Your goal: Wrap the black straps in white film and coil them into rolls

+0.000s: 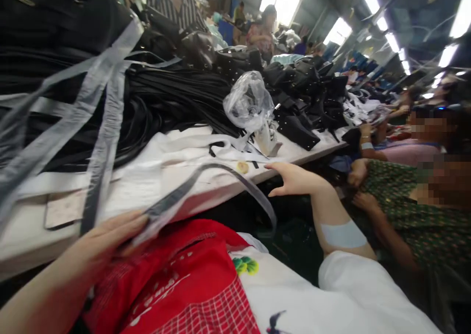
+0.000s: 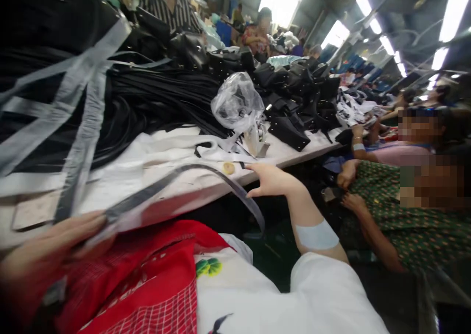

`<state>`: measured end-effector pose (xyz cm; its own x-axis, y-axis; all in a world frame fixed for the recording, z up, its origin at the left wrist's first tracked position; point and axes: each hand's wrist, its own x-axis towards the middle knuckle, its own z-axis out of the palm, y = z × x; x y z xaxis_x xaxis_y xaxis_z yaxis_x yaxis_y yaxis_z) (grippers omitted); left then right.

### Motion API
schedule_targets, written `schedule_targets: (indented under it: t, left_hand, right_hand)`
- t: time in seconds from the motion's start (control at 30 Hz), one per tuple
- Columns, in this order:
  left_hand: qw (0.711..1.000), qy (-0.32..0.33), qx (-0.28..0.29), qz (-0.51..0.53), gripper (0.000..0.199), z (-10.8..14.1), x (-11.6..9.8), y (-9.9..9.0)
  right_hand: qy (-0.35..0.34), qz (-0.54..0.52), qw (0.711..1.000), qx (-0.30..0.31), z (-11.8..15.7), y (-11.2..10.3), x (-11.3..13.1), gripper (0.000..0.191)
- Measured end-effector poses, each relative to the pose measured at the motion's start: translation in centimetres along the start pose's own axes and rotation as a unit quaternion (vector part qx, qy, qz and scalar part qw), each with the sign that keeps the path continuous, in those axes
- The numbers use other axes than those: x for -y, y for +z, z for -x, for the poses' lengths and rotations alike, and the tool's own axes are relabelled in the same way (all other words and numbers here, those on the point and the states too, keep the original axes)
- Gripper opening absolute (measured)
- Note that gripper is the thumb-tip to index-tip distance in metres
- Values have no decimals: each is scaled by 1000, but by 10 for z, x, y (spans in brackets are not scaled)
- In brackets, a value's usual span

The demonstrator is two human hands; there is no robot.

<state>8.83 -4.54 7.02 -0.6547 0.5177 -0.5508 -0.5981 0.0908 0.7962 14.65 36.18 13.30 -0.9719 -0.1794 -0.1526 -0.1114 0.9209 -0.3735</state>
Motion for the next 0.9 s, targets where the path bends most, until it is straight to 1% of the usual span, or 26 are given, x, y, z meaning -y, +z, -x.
schedule_targets:
  t: [0.03, 0.07, 0.1, 0.13, 0.17, 0.2, 0.23, 0.27, 0.3, 0.37, 0.43, 0.47, 0.57, 0.63, 0.67, 0.73, 0.77, 0.8, 0.83, 0.87, 0.9]
  left_hand:
    - [999, -8, 42, 7, 26, -7, 2, 9]
    - [995, -11, 101, 2, 31, -15, 4, 19]
    - [988, -7, 156, -8, 37, -24, 5, 28]
    - [979, 1, 203, -18, 41, -32, 6, 36]
    - [973, 11, 228, -19, 43, -39, 6, 42]
    - [970, 16, 241, -13, 44, -46, 5, 46]
    - [970, 13, 245, -3, 45, -51, 5, 48]
    - [970, 0, 242, 6, 46, -55, 4, 47]
    - [971, -22, 238, 14, 46, -58, 4, 45]
    - [968, -83, 237, 18, 49, -63, 5, 39]
    - [958, -136, 251, 19, 51, -69, 7, 31]
    - [953, -151, 262, 22, 51, -72, 7, 28]
    - [939, -151, 306, 39, 47, -80, -1, 21]
    - [935, -131, 320, 76, 40, -85, -13, 22]
    - [933, -120, 323, 104, 36, -87, -20, 25]
    - [932, -75, 309, 174, 29, -94, -35, 40]
    - [934, -36, 286, 212, 25, -100, -41, 51]
    - [936, 15, 254, 244, 24, -106, -46, 63]
    - [939, 76, 211, 261, 24, -114, -49, 76]
    - [943, 145, 160, 252, 27, -122, -51, 88]
    - [948, 216, 108, 206, 29, -131, -50, 98]
  right_hand:
    - [-64, -29, 997, -14, -14, 22, 15, 91]
    - [-131, -72, 989, -9, -27, 44, 31, 98]
    - [-186, -118, 975, 10, -38, 66, 46, 100]
    - [-221, -156, 962, 22, -47, 87, 59, 94]
    - [-237, -183, 953, 39, -54, 106, 68, 77]
    - [-231, -207, 949, 63, -59, 121, 73, 56]
    - [-214, -226, 948, 72, -64, 132, 72, 41]
    - [-193, -241, 948, 73, -69, 138, 68, 35]
    - [-175, -252, 949, 68, -73, 140, 61, 34]
    - [-159, -257, 952, 52, -80, 135, 44, 34]
    - [-157, -251, 953, 60, -84, 127, 29, 33]
    - [-154, -251, 953, 71, -85, 123, 23, 32]
    - [-137, -281, 944, 102, -85, 119, 9, 29]
    - [-122, -312, 935, 117, -86, 122, 4, 29]
    - [-111, -327, 930, 124, -87, 124, 2, 28]
    - [-86, -362, 916, 148, -90, 131, 5, 28]
    - [-79, -388, 902, 170, -92, 134, 9, 33]
    - [-82, -420, 881, 200, -94, 136, 15, 39]
    - [-96, -456, 853, 234, -95, 137, 23, 45]
    - [-117, -492, 820, 268, -96, 137, 30, 49]
    - [-137, -523, 787, 298, -95, 135, 36, 51]
